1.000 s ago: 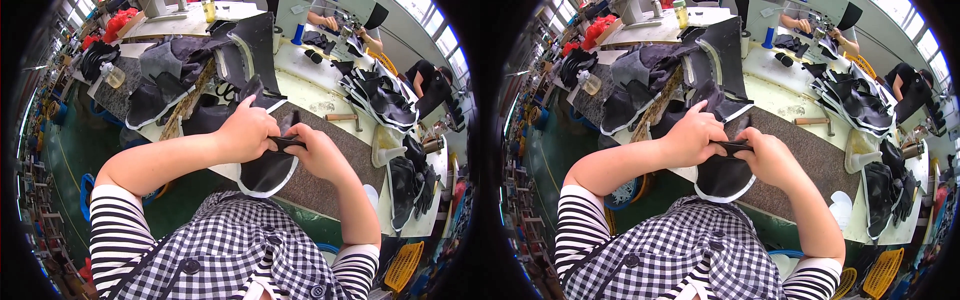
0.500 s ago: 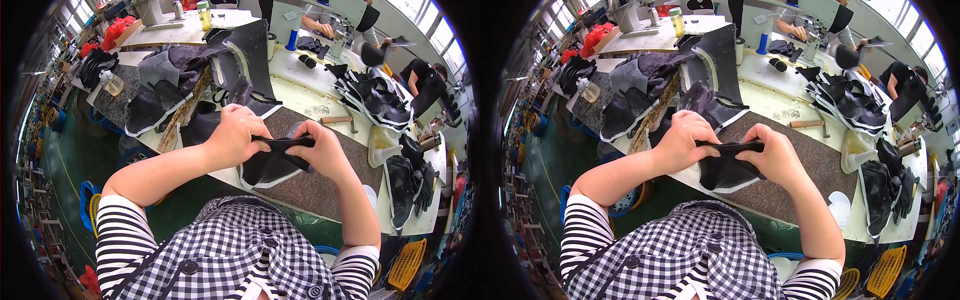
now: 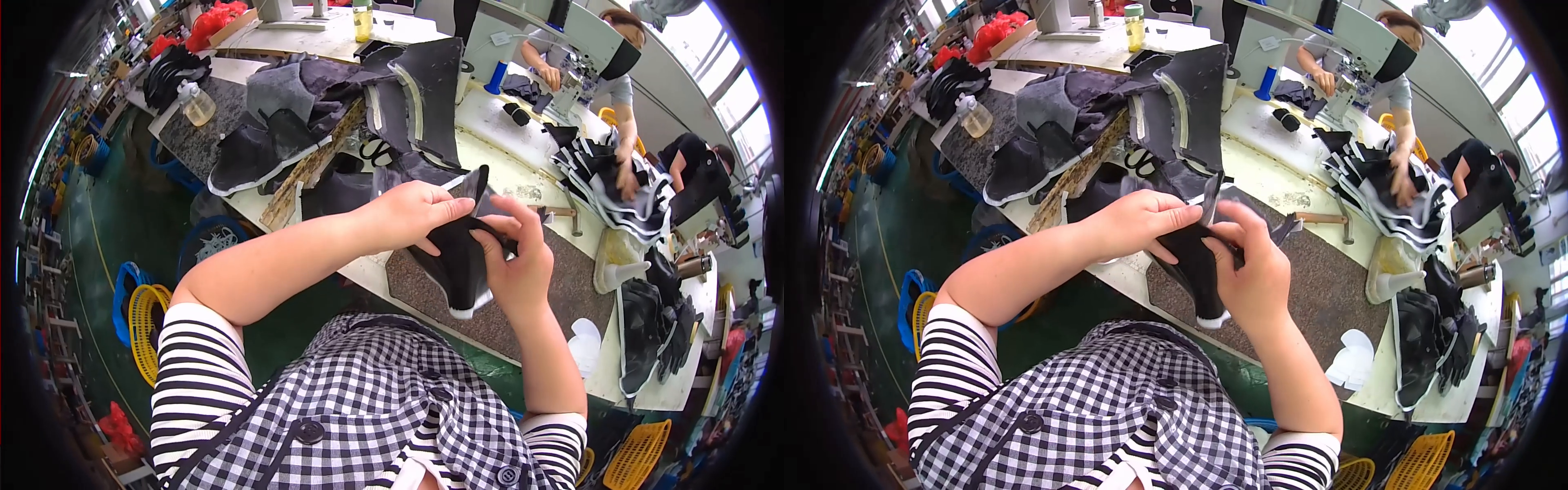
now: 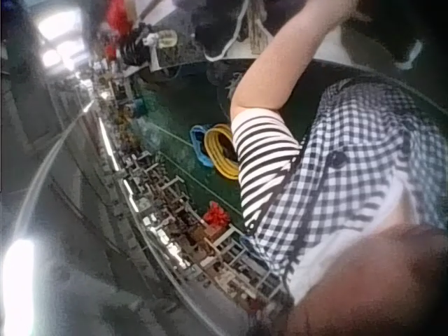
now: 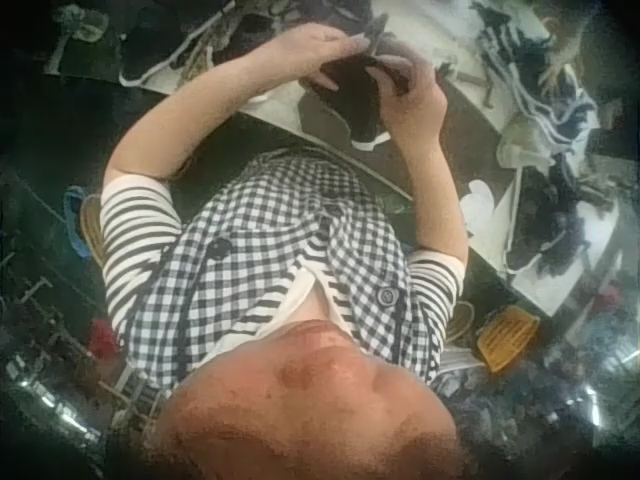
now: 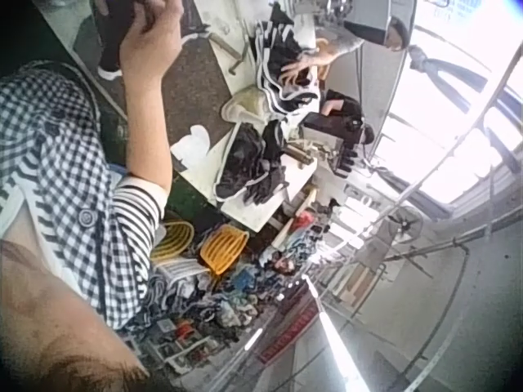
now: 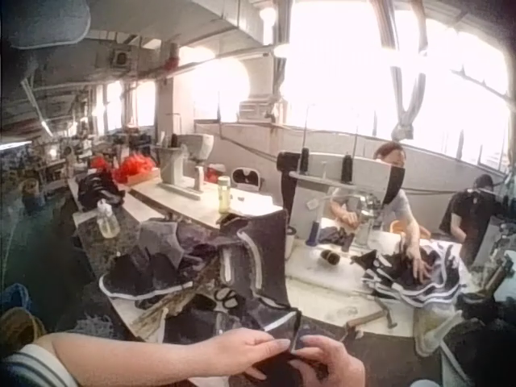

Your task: Manually assembling and folding components for shoe uppers in a factory.

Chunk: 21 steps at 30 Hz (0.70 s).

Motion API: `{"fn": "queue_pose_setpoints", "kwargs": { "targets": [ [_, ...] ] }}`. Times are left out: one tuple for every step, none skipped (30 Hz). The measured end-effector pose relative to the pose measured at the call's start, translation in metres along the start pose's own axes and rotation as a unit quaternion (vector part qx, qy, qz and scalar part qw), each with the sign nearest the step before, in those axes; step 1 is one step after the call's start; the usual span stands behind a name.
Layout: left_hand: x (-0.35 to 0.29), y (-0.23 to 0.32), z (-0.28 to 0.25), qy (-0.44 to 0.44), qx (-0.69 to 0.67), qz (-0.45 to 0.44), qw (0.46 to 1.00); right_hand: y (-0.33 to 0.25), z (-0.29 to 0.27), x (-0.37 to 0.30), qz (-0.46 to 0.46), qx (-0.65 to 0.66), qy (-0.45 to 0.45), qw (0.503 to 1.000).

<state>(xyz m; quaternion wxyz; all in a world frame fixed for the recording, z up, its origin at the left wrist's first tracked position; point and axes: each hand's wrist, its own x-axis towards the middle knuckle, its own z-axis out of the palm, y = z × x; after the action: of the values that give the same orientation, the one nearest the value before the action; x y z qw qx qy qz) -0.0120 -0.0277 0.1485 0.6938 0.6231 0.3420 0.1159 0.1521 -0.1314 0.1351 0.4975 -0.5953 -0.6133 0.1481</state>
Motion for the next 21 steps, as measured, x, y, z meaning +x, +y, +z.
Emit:
{"fn": "queue_pose_setpoints", "kwargs": {
  "targets": [
    [0.002, -0.002, -0.002, -0.013, -0.02, -0.02, 1.0, 0.008, 0.004, -0.003, -0.079, -0.017, 0.006, 0.997],
    [0.0, -0.001, -0.003, -0.01, -0.023, -0.019, 1.0, 0.013, 0.004, -0.003, -0.157, -0.033, 0.014, 0.987],
    [-0.002, 0.002, -0.003, -0.015, -0.042, -0.04, 0.998, 0.014, -0.002, 0.001, -0.245, -0.057, -0.03, 0.967],
    [-0.003, 0.004, -0.004, -0.02, -0.06, -0.061, 0.996, 0.015, -0.005, -0.001, -0.274, -0.076, -0.042, 0.958],
    [0.0, -0.004, 0.0, 0.011, -0.019, -0.038, 0.999, 0.016, -0.004, -0.003, -0.287, -0.084, -0.045, 0.953],
    [0.001, -0.009, 0.0, 0.013, -0.021, -0.039, 0.999, 0.017, -0.003, -0.004, -0.299, -0.092, -0.047, 0.949],
    [0.002, -0.011, 0.0, 0.033, 0.03, -0.036, 0.998, 0.018, -0.002, -0.005, -0.299, -0.091, -0.05, 0.949],
    [0.002, -0.012, 0.001, 0.052, 0.082, -0.032, 0.995, 0.019, -0.002, -0.006, -0.29, -0.091, -0.072, 0.95],
    [0.008, -0.018, -0.001, 0.068, 0.088, -0.028, 0.993, 0.019, -0.001, -0.006, -0.281, -0.091, -0.094, 0.951],
    [0.014, -0.025, -0.002, 0.069, 0.087, -0.028, 0.993, 0.014, 0.0, -0.012, -0.31, -0.085, -0.131, 0.938],
    [0.019, -0.03, -0.004, 0.087, 0.144, 0.002, 0.986, 0.005, 0.001, -0.018, -0.317, -0.109, -0.149, 0.93],
    [0.023, -0.034, -0.004, 0.105, 0.2, 0.032, 0.974, -0.001, 0.002, -0.022, -0.324, -0.134, -0.166, 0.922],
    [0.024, -0.038, 0.0, 0.119, 0.217, 0.063, 0.967, 0.004, 0.001, -0.021, -0.291, -0.097, -0.148, 0.94],
    [0.021, -0.036, 0.006, 0.117, 0.217, 0.063, 0.967, 0.008, -0.001, -0.02, -0.232, -0.076, -0.105, 0.964],
    [0.017, -0.03, 0.012, 0.123, 0.121, 0.057, 0.983, 0.007, -0.002, -0.018, -0.15, -0.055, -0.065, 0.985],
    [0.015, -0.027, 0.015, 0.127, 0.024, 0.049, 0.99, 0.004, -0.005, -0.015, -0.066, -0.034, -0.023, 0.997],
    [0.016, -0.027, 0.016, 0.114, 0.026, 0.054, 0.992, 0.001, -0.01, -0.011, 0.029, -0.024, -0.013, 0.999],
    [0.015, -0.026, 0.017, 0.112, 0.027, 0.056, 0.992, 0.011, -0.01, -0.008, 0.073, 0.023, -0.003, 0.997],
    [0.012, -0.022, 0.019, 0.103, 0.04, 0.071, 0.991, 0.018, -0.012, -0.006, 0.087, 0.038, -0.003, 0.995],
    [0.009, -0.021, 0.021, 0.092, 0.054, 0.084, 0.991, 0.022, -0.013, -0.005, 0.103, 0.053, -0.003, 0.993],
    [0.009, -0.021, 0.021, 0.087, 0.064, 0.079, 0.991, 0.023, -0.014, -0.005, 0.104, 0.053, 0.0, 0.993]
  ]
}}
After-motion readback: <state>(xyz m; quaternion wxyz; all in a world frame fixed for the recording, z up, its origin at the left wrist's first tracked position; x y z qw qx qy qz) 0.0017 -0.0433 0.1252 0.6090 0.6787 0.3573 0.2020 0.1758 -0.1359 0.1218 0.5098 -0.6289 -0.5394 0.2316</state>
